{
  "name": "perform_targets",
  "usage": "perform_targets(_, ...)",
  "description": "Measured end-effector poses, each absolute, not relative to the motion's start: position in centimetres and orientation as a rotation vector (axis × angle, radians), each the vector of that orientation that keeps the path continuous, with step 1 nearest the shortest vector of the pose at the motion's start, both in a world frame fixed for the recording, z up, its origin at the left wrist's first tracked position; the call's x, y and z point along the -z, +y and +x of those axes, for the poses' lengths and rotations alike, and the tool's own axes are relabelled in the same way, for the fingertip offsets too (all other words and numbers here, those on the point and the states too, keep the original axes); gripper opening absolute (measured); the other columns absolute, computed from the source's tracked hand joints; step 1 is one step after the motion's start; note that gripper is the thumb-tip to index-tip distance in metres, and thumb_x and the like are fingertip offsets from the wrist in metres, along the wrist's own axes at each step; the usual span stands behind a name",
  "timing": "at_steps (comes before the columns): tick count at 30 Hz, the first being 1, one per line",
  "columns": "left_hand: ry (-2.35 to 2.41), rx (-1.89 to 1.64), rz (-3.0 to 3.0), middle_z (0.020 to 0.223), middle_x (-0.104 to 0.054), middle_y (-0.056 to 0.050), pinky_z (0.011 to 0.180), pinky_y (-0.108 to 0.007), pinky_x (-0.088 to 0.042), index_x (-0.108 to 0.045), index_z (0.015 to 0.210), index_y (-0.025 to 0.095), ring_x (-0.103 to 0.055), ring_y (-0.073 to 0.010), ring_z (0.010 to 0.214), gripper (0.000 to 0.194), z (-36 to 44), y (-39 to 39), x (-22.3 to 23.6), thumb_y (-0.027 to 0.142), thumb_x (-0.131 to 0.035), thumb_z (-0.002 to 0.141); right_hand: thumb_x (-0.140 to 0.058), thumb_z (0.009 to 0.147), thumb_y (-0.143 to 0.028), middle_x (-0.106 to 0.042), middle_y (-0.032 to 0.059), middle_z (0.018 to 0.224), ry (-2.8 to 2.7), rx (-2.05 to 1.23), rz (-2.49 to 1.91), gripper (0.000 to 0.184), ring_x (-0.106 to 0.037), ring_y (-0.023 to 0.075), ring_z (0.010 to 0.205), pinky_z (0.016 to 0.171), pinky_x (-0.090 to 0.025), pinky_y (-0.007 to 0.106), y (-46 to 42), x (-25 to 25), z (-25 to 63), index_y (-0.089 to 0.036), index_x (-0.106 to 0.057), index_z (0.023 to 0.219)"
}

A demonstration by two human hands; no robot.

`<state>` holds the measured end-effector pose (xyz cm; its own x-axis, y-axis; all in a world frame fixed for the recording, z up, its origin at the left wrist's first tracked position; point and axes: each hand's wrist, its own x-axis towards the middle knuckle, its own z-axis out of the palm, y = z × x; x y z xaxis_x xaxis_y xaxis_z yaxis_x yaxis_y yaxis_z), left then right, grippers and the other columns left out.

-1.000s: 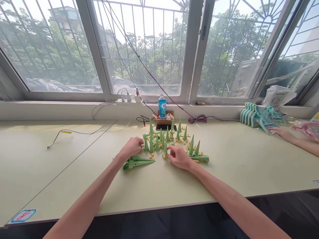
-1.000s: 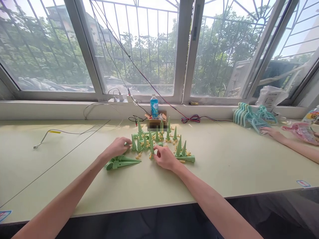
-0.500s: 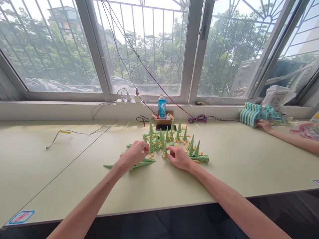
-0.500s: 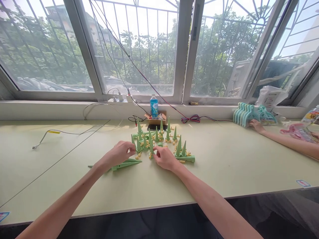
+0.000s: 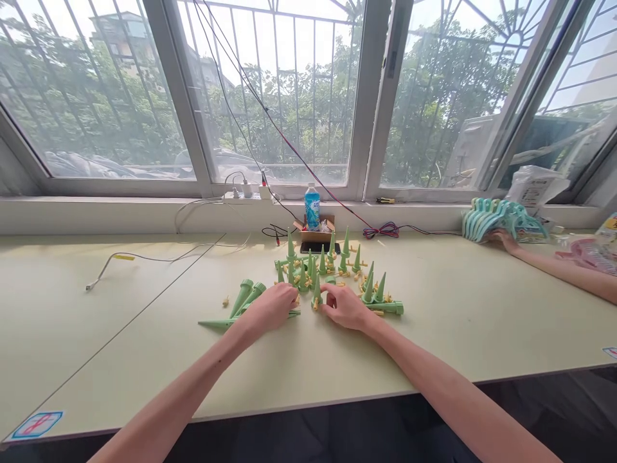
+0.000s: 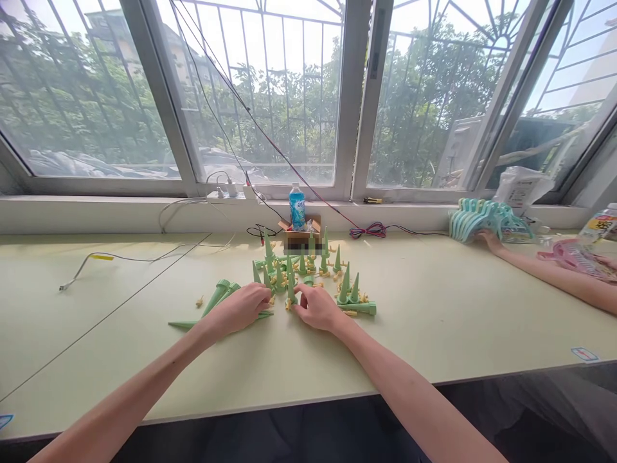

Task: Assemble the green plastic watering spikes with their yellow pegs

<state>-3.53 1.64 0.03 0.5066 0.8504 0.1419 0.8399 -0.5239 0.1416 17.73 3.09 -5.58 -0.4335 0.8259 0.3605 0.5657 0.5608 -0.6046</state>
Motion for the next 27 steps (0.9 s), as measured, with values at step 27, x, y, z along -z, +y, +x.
perform_targets(27, 1.265, -0.941, 2.557, 0.079, -0.061, -0.001, 0.063, -0.026, -0.041, -0.060, 0.083, 0.019, -0.048, -0.0116, 0.059, 0.016, -1.2, 0.4, 3.4, 0.022, -0.046, 0.090, -0.061, 0.077, -0.025, -0.053, -0.0039, 0.054, -2.024, -0.397, -1.226, 0.008, -0.047, 0.0113, 0.051, 0.053, -0.034, 0.023, 3.6, 5.9, 18.0, -0.018, -0.057, 0.076)
